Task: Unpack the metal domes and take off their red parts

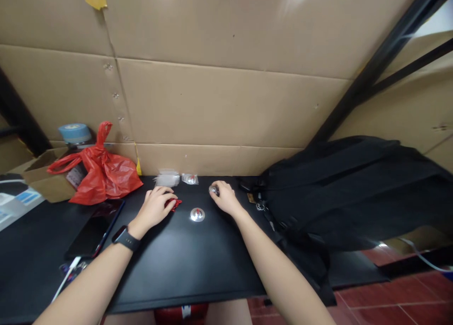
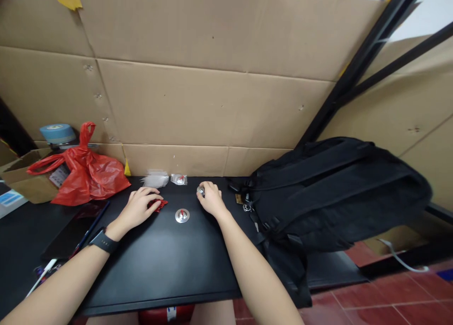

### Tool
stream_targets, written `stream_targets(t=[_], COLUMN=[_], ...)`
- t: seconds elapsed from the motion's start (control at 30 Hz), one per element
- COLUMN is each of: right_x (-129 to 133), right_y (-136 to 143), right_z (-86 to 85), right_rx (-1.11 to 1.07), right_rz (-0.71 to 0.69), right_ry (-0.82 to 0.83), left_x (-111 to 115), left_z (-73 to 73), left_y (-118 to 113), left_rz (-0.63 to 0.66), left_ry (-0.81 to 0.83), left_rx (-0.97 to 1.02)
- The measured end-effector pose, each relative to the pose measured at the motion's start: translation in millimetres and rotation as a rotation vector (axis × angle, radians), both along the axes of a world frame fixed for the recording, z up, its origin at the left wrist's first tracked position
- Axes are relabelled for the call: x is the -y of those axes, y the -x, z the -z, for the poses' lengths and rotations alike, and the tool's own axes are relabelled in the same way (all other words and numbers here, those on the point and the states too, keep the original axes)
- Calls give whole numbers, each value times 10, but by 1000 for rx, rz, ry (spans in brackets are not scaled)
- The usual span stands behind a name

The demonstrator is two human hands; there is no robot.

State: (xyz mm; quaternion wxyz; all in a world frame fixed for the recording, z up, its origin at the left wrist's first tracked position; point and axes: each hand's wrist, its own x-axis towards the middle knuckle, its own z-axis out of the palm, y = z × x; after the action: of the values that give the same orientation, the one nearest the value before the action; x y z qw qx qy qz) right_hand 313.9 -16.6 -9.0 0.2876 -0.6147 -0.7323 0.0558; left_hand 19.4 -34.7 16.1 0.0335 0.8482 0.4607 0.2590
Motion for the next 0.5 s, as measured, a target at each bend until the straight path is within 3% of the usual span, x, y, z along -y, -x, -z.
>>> stream_targets(t=[0.27,0.5], right_x=[-146,-62], right_y=[-114,-78], right_z=[131,29], right_rx=[-37,-51], right_rz=[-28,6], right_ry=[8,-61], left_x=[15,67], left_z=[-6,-79], left_y=[-135,-132], left_rz=[-51,-100], left_ry=[-14,21], left_rx=[2,240])
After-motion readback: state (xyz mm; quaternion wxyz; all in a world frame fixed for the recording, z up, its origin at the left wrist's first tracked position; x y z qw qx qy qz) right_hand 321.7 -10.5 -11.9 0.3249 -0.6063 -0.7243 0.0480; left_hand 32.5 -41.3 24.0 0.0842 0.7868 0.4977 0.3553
